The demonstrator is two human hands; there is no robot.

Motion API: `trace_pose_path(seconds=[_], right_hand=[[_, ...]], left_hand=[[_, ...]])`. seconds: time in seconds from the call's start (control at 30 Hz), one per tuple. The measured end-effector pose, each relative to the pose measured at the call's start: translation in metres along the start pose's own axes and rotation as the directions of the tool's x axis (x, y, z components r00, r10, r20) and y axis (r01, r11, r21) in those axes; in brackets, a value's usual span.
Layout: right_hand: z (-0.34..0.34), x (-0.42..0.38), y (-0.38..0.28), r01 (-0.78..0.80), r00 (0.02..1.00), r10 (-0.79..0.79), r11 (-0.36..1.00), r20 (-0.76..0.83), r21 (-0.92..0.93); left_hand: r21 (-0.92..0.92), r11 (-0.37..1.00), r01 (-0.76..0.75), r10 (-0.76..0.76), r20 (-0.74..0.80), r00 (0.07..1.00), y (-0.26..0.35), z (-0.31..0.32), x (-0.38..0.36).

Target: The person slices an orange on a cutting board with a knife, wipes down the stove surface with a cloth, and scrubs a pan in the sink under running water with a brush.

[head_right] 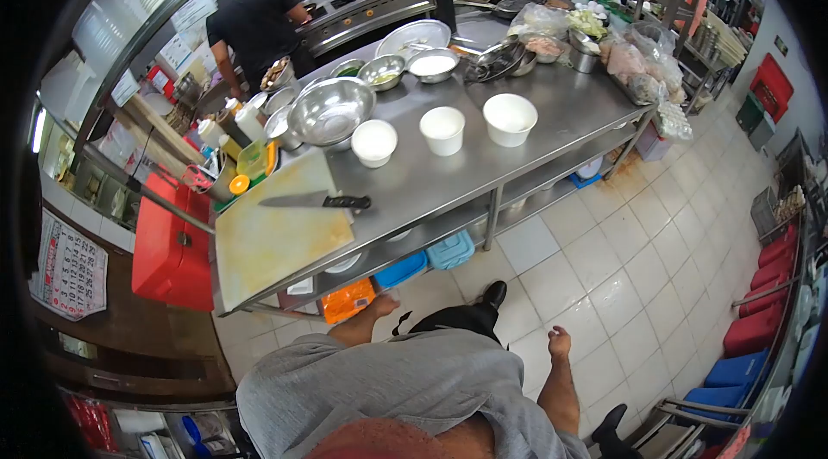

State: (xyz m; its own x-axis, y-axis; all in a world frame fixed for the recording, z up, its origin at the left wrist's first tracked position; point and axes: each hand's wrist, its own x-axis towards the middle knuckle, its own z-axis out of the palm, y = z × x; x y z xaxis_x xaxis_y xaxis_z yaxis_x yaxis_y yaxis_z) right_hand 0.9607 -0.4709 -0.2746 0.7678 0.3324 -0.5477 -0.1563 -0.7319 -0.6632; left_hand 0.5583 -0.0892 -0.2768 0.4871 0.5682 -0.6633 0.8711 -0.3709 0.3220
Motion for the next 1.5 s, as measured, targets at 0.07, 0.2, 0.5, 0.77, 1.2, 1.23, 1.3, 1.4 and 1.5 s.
trace_pose_path(seconds=[0.07, 0.2, 0.5, 0.77, 1.2, 1.23, 1.3, 1.4, 1.5], right_hand=[[-0.024, 0.014, 0.005, -0.03, 0.999, 0.03, 0.999, -0.026, -0.026], [-0.069, 0.072, 0.031, 0.176, 0.962, -0.219, 0.954, -0.163, -0.243], [-0.119, 0.163, -0.036, -0.008, 0.997, 0.002, 0.997, -0.073, -0.08], [-0.138, 0.289, -0.115, 0.278, 0.96, -0.267, 0.944, 0.083, -0.179], [-0.205, 0.365, -0.452, 0.883, 0.445, -0.895, 0.431, 0.038, -0.185], [-0.191, 0.372, -0.461, 0.912, 0.405, -0.913, 0.399, 0.055, -0.095], [-0.164, 0.371, -0.48, 0.941, 0.335, -0.934, 0.338, 0.124, 0.002], [-0.141, 0.348, -0.506, 0.9, 0.392, -0.876, 0.428, 0.281, 0.082], [-0.115, 0.345, -0.514, 0.94, 0.313, -0.899, 0.339, 0.307, 0.036]], left_hand=[[0.04, 0.999, 0.025, -0.027, 0.03, 0.999, 0.016, 0.004, 0.004], [0.027, 0.997, -0.074, 0.063, 0.282, 0.957, 0.063, -0.005, 0.06], [-0.345, 0.875, -0.341, 0.272, -0.235, 0.933, 0.3, -0.103, 0.183], [-0.354, 0.886, -0.299, 0.178, -0.335, 0.925, 0.332, -0.116, 0.189], [0.134, 0.98, 0.146, -0.128, -0.138, 0.982, 0.318, 0.046, 0.106], [0.221, 0.968, 0.115, -0.079, -0.163, 0.983, 0.339, 0.039, 0.102], [0.147, 0.982, 0.12, -0.089, -0.2, 0.976, 0.373, 0.025, 0.098], [-0.586, 0.796, 0.152, -0.458, -0.418, 0.784, 0.411, -0.006, 0.09], [-0.601, 0.799, -0.023, -0.424, -0.589, 0.688, 0.415, -0.02, 0.091]])
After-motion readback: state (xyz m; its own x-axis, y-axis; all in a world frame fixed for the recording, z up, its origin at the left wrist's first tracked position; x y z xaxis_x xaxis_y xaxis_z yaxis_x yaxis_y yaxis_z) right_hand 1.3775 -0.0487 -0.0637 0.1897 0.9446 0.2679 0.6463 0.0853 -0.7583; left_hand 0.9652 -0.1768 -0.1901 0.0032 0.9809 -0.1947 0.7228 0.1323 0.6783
